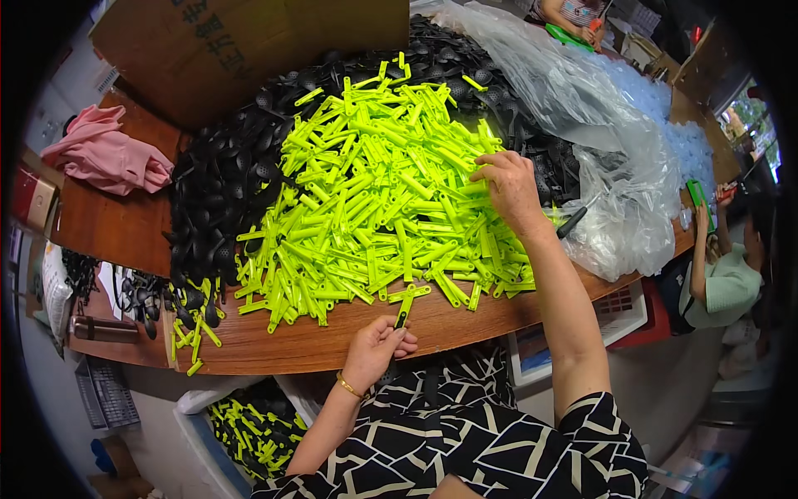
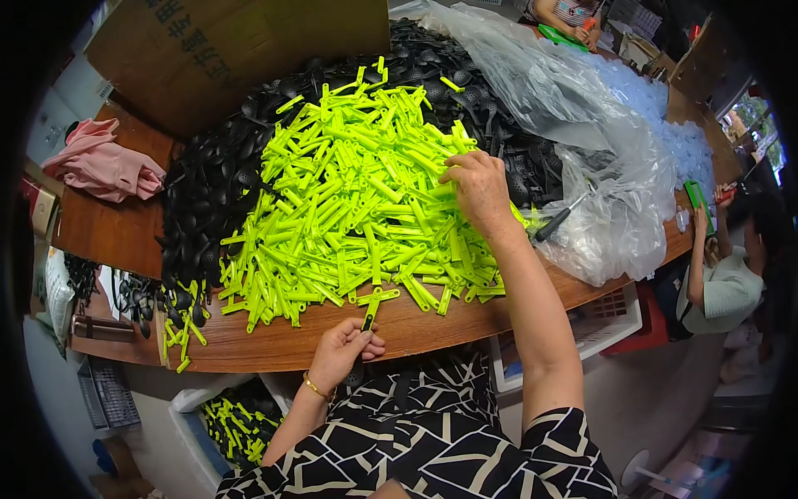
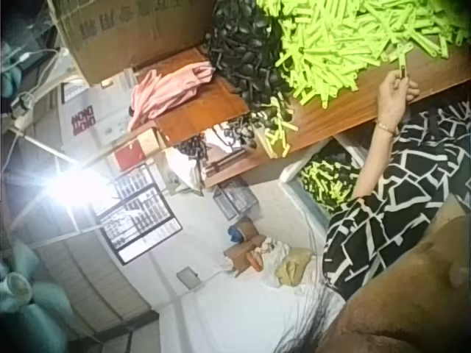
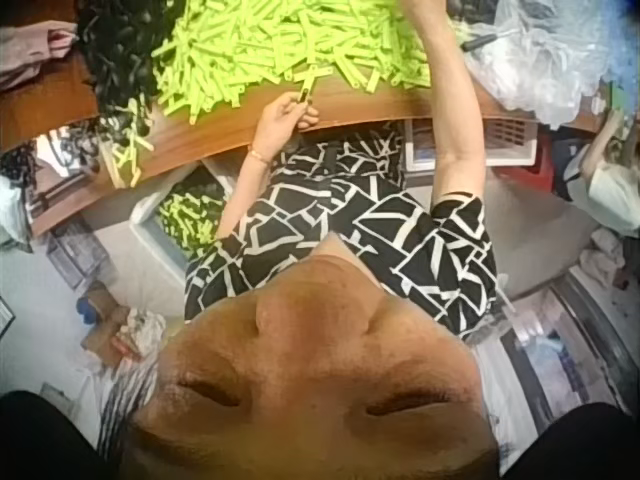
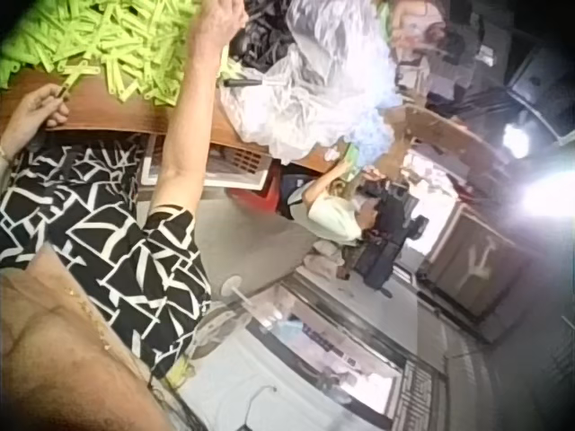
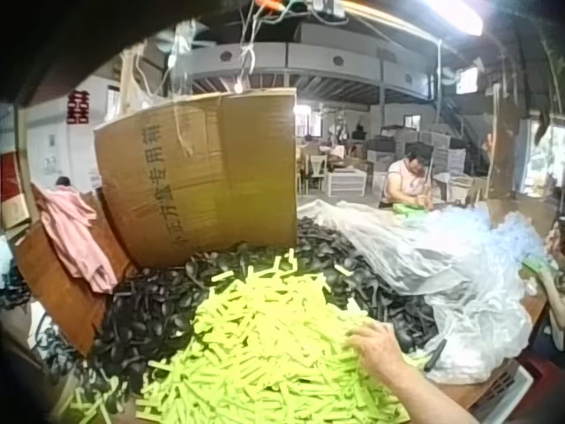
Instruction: The person repeatedly picks up neon green plastic clips and black plastic spoons from a table, inserts the spoon into the clip, and uses a hammer to secure the connection. The assembled units are placed back onto the table among other parts.
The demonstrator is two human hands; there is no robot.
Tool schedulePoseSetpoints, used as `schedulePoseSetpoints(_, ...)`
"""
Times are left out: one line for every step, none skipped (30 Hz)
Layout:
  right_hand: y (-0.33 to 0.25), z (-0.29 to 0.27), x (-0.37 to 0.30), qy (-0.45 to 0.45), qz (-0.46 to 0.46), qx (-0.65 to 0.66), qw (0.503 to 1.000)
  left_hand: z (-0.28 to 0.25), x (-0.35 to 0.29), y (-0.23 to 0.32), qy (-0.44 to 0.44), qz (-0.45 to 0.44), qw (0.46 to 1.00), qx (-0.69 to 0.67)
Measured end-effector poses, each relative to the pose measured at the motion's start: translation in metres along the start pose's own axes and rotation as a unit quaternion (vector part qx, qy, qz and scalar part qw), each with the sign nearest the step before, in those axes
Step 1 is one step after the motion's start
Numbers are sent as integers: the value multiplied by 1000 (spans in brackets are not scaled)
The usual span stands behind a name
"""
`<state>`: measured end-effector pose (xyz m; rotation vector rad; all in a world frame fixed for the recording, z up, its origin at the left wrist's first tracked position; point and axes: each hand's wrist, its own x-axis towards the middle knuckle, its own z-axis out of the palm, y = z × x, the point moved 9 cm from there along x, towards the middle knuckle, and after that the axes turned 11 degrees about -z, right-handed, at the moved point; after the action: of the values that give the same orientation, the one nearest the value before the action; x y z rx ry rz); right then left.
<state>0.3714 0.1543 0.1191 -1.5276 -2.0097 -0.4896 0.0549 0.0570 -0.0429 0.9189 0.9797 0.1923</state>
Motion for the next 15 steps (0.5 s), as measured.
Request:
schedulePoseSetpoints(-4, 0, 2, 19, -13, 11, 1000, -4, -2, -1, 1, 1, 1000, -2)
schedulePoseSetpoints(-8, 1, 4, 38, -27, 22, 999, -7, -5, -1, 2, 2, 1000, -5)
schedulePoseSetpoints(3, -4, 12, 36, -33, 42, 998, 10, 8, -1, -6, 11, 1000, -21)
schedulePoseSetpoints(-6, 4, 22, 49, -22, 77, 996, 8, 6, 1, 2, 10, 1000, -19)
schedulePoseSetpoints(-16, 12, 31, 62, -12, 112, 992, 5, 5, 2, 9, 8, 1000, -16)
schedulePoseSetpoints(-27, 24, 41, 42, 9, 107, 993, 3, 3, 3, 13, 10, 1000, -18)
schedulePoseSetpoints(-31, 45, 47, -33, 48, 100, 993, 1, 3, 2, 17, 11, 1000, -19)
schedulePoseSetpoints(-30, 62, 49, -64, 49, 56, 995, 2, 3, 1, 16, 12, 1000, -20)
schedulePoseSetpoints(-26, 78, 51, -95, 52, 11, 994, 3, 3, 2, 14, 12, 1000, -20)
schedulePoseSetpoints(-22, 84, 54, -118, 61, 3, 991, 3, 3, 2, 13, 10, 1000, -20)
schedulePoseSetpoints(-18, 89, 55, -140, 72, -7, 987, 3, 3, 4, 12, 8, 1000, -19)
schedulePoseSetpoints(-18, 91, 53, -166, 80, -18, 983, 2, 2, 3, 13, 8, 1000, -22)
schedulePoseSetpoints(-18, 84, 49, -115, 105, 63, 986, 2, 2, 3, 14, 7, 1000, -23)
schedulePoseSetpoints(-17, 74, 42, -62, 132, 142, 979, 1, 2, 2, 13, 6, 1000, -24)
schedulePoseSetpoints(-15, 59, 39, -7, 152, 216, 965, 2, 3, 4, 9, 13, 1000, -23)
